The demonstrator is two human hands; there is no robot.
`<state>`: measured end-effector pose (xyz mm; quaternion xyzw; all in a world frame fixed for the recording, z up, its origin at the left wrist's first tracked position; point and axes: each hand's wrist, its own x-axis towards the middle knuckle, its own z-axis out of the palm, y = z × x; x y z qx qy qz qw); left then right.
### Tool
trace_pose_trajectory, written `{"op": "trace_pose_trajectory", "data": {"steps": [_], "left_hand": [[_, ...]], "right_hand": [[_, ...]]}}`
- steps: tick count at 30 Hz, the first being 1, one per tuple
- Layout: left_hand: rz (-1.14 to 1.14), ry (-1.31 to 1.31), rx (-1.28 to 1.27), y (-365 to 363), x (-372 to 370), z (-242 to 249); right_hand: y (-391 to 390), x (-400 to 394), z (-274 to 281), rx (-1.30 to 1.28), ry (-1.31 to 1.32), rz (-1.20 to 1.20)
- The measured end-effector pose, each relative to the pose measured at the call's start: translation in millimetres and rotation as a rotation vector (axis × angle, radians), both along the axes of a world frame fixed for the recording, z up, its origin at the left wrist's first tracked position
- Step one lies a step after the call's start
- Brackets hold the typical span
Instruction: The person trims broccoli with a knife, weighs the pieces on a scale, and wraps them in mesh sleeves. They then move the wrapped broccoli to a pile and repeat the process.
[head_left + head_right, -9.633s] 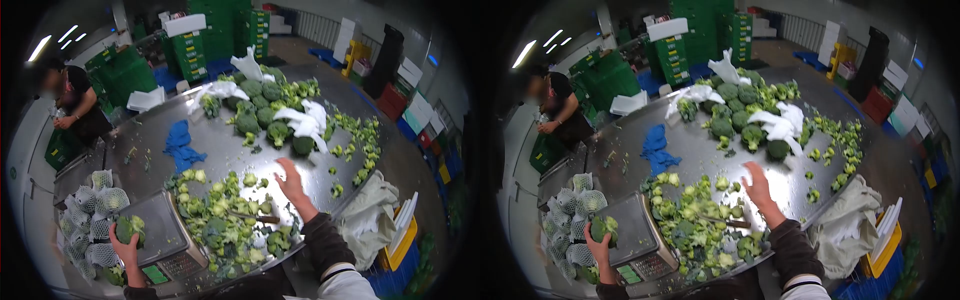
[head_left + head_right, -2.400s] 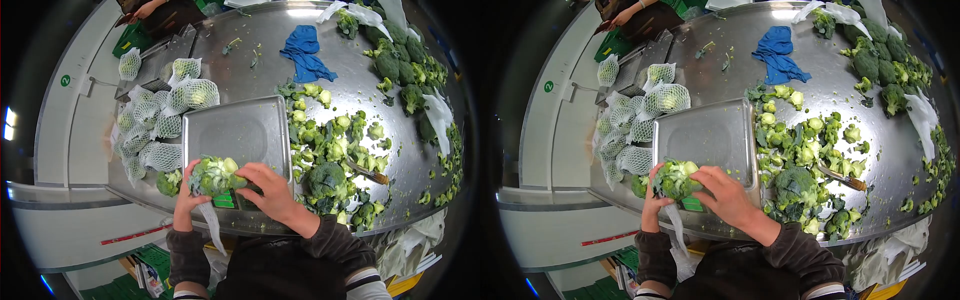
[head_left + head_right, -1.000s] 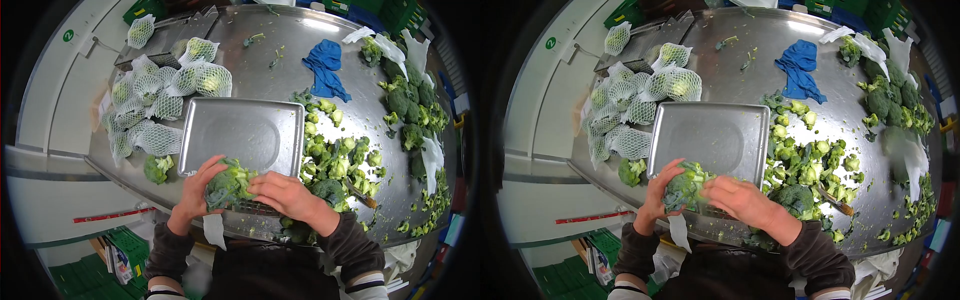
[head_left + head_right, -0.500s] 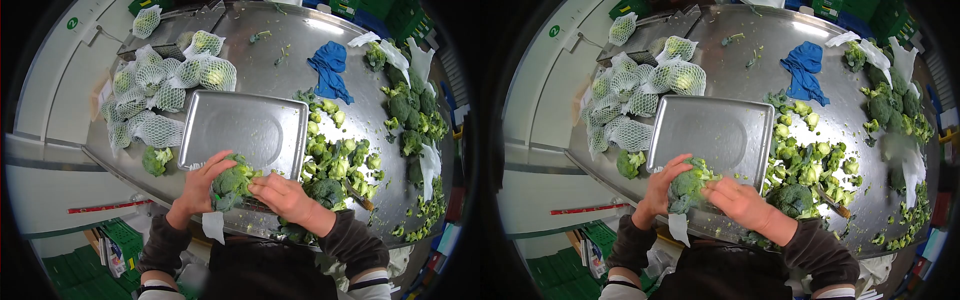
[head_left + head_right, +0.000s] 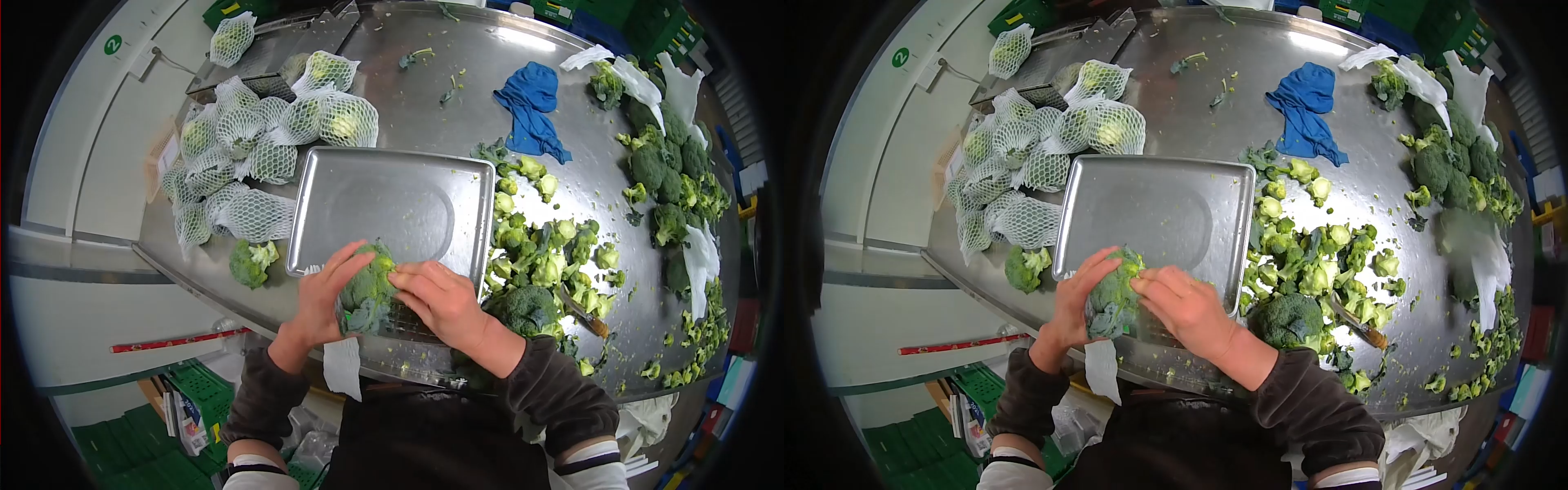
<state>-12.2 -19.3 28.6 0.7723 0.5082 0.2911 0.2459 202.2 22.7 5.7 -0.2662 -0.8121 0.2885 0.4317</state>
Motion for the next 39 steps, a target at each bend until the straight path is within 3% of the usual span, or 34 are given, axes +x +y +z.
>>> {"op": "trace_pose_trajectory", "data": {"steps": [4, 7, 8, 10, 11, 15, 21, 26, 32, 34, 39], "left_hand": [[0.03, 0.046, -0.032, 5.9, 4.0, 2.3], [0.029, 0.117, -0.058, 3.2, 6.8, 6.7], [0.043, 0.123, -0.075, 2.3, 8.1, 7.8], [0.047, 0.127, -0.096, 1.0, 12.8, 9.5], [0.033, 0.183, -0.093, 0.3, 14.9, 10.9], [0.031, 0.203, -0.011, -1.9, 10.3, -0.2], [0.014, 0.286, 0.094, -7.5, 13.3, -4.6], [0.033, 0.25, 0.099, -0.9, 10.5, -10.6], [-0.029, 0.471, -0.005, 20.7, 26.2, 10.8], [-0.138, 0.579, -0.105, 27.9, 32.9, 21.5], [-0.087, 0.526, -0.18, 26.0, 29.2, 27.2]], "right_hand": [[10.0, 12.8, 11.8, -0.264, 0.014, 0.103], [15.6, 23.4, 29.5, -0.631, -0.026, 0.09], [16.4, 18.9, 28.3, -0.632, -0.026, 0.089], [19.4, -1.5, 23.0, -0.243, 0.085, -0.134], [18.3, -15.0, 21.5, -0.331, 0.145, -0.075], [24.2, -42.3, 13.5, -0.166, 0.1, 0.034], [13.9, -47.7, 7.3, -0.267, 0.23, -0.114], [26.1, -55.6, 11.4, -0.372, 0.146, -0.107], [52.3, -47.8, -17.8, -0.968, -0.086, 0.081], [42.8, -43.2, -19.3, -0.941, -0.006, 0.082], [47.2, -39.7, -21.4, -1.068, 0.186, 0.097]]}}
